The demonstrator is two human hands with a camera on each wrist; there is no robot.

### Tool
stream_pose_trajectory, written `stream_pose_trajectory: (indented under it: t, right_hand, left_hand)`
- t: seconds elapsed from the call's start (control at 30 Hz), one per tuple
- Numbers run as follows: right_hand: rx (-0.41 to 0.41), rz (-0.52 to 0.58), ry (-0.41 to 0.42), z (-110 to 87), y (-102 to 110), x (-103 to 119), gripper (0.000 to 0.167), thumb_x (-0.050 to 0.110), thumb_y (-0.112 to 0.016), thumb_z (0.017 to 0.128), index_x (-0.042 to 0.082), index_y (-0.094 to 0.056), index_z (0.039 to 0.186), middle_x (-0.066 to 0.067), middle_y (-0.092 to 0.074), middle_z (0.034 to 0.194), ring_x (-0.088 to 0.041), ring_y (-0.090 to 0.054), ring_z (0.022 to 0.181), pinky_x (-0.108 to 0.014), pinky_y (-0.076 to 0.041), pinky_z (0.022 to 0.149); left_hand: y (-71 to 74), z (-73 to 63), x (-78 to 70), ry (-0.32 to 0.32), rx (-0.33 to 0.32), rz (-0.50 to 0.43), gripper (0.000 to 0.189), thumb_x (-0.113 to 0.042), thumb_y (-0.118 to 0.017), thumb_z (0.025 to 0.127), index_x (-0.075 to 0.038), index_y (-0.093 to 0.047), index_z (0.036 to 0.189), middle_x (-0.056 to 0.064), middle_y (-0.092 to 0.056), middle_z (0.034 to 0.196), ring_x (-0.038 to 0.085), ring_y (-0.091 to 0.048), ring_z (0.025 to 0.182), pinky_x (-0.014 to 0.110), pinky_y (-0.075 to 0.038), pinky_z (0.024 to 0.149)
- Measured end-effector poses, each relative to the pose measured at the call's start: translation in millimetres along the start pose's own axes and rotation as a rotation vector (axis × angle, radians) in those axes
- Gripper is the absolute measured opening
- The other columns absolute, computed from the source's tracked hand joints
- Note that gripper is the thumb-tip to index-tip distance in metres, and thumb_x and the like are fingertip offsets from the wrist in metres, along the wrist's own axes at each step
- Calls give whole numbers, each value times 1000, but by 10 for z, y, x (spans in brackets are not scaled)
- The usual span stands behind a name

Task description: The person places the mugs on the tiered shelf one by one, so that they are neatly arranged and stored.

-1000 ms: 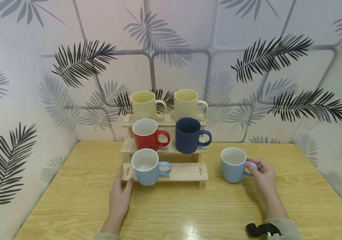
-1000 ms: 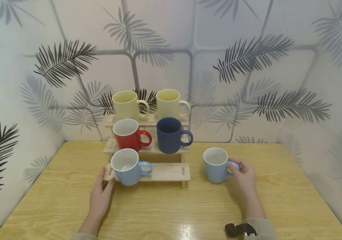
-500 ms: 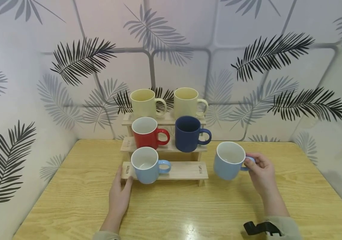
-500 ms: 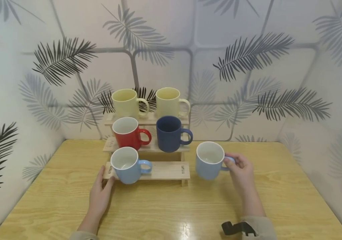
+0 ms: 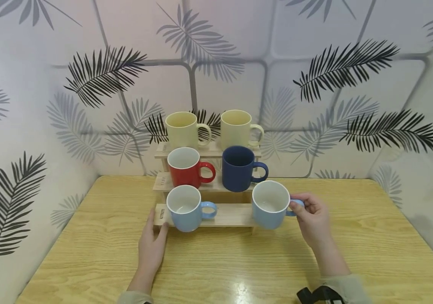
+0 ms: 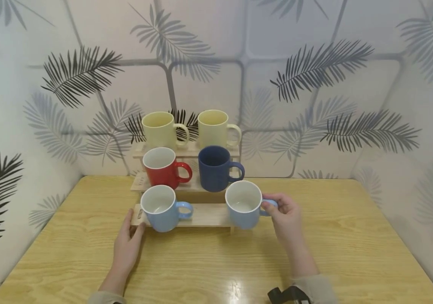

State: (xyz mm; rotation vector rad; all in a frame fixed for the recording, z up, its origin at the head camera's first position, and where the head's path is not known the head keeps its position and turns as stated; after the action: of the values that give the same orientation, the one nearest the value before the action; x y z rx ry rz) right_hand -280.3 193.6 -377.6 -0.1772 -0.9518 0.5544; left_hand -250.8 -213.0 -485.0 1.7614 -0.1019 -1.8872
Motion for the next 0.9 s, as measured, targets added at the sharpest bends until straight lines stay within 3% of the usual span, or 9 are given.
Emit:
stream_pose_trajectory:
  t: [0.17,0.4,0.57,0.9]
  right_hand:
    - [-38,-79,-7,-28,-80,-94,20,-16,-57,87,-4,-69,96,-9,-70,93,-13,-64,83,-20,-54,71]
    - [-107,-188,-45,-1,-188,-254,9,-7,-66,85,-5,-69,93,-7,-69,90,-12,-62,81,-18,-53,68]
    - [-160,-280,-81,30,-227,-362,9,-12,-66,82,-8,-68,91,-5,-70,87,-11,-63,79,-18,-53,67]
    - [-172,-351,-111,85,-325,-462,10,-13,-66,81,-14,-64,91,0,-71,87,-10,-62,78,-19,-53,68]
  left_hand:
    - [-18,9,14,-1,3,-4,65,-30,-51,99,-7,-22,152,19,-27,153,34,-24,140,49,-20,114]
    - [-8,23,37,8,-1,-6,65,-31,-51,99,-8,-22,152,18,-26,153,33,-24,140,48,-21,114]
    - [-2,24,32,4,-1,-1,65,-30,-51,99,-7,-22,152,19,-27,153,33,-24,140,48,-21,114]
    - [3,20,25,1,-2,2,64,-29,-51,99,-7,-22,152,20,-27,152,34,-25,139,49,-21,113]
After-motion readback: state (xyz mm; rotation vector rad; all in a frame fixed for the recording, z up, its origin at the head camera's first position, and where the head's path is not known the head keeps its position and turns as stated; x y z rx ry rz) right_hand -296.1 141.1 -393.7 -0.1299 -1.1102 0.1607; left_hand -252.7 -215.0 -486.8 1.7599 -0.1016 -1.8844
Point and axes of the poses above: each hand's wrist, its own z-axis towards the middle knuckle, its own y-axis out of the back of the hand, x = y × z, the point moved 9 cm from there along z, towards the middle knuckle
